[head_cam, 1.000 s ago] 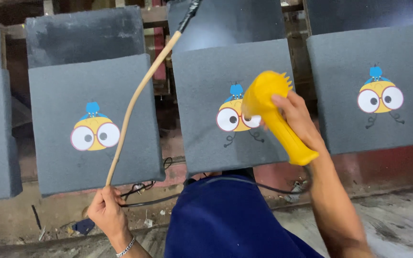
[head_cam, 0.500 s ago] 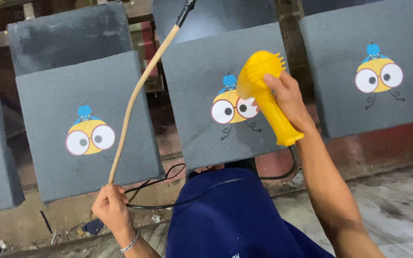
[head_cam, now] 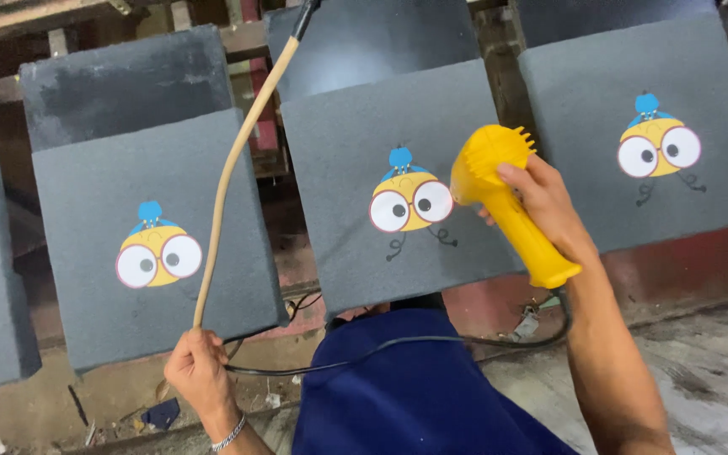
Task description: Using a heat gun to dry ink on printed fabric panels in a screen printing shop.
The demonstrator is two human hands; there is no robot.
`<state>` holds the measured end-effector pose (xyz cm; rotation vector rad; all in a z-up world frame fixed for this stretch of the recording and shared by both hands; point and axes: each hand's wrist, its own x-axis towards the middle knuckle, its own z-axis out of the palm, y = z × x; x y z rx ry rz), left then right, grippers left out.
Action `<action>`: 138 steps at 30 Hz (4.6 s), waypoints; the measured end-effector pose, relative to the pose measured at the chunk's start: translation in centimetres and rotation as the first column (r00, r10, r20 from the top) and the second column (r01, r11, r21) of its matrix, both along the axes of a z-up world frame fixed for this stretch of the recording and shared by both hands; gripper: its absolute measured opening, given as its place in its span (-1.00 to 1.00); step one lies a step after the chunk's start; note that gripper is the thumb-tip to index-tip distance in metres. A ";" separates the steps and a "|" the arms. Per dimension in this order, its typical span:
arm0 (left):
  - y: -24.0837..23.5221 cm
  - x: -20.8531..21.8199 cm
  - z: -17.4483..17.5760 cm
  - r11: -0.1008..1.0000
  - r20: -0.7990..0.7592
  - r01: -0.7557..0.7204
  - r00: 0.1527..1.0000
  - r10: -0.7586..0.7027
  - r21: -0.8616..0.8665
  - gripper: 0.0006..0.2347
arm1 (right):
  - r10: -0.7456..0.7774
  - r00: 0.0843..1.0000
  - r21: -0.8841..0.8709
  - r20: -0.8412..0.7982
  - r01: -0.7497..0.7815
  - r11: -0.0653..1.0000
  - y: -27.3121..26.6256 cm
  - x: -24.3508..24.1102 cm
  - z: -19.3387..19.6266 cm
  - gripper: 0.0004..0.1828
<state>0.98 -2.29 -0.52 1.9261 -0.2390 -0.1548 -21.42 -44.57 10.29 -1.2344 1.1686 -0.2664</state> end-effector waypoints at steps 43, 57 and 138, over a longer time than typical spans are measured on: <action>0.1 -0.7 -0.2 0.998 -0.025 0.065 0.998 -0.064 0.013 -0.55 | 0.045 0.959 0.074 0.280 -0.068 0.995 2.0 -2.9 -3.2 -0.45; 1.5 -0.6 -0.3 0.999 -0.023 0.031 0.999 -0.031 0.011 -0.58 | 0.119 0.990 0.007 0.080 -0.120 0.993 2.4 -2.0 -2.0 -0.50; 2.2 -3.7 0.2 1.000 -0.032 -0.011 0.999 0.012 0.025 -0.62 | 0.255 0.965 -0.066 0.062 -0.251 0.966 3.4 7.1 1.2 -0.39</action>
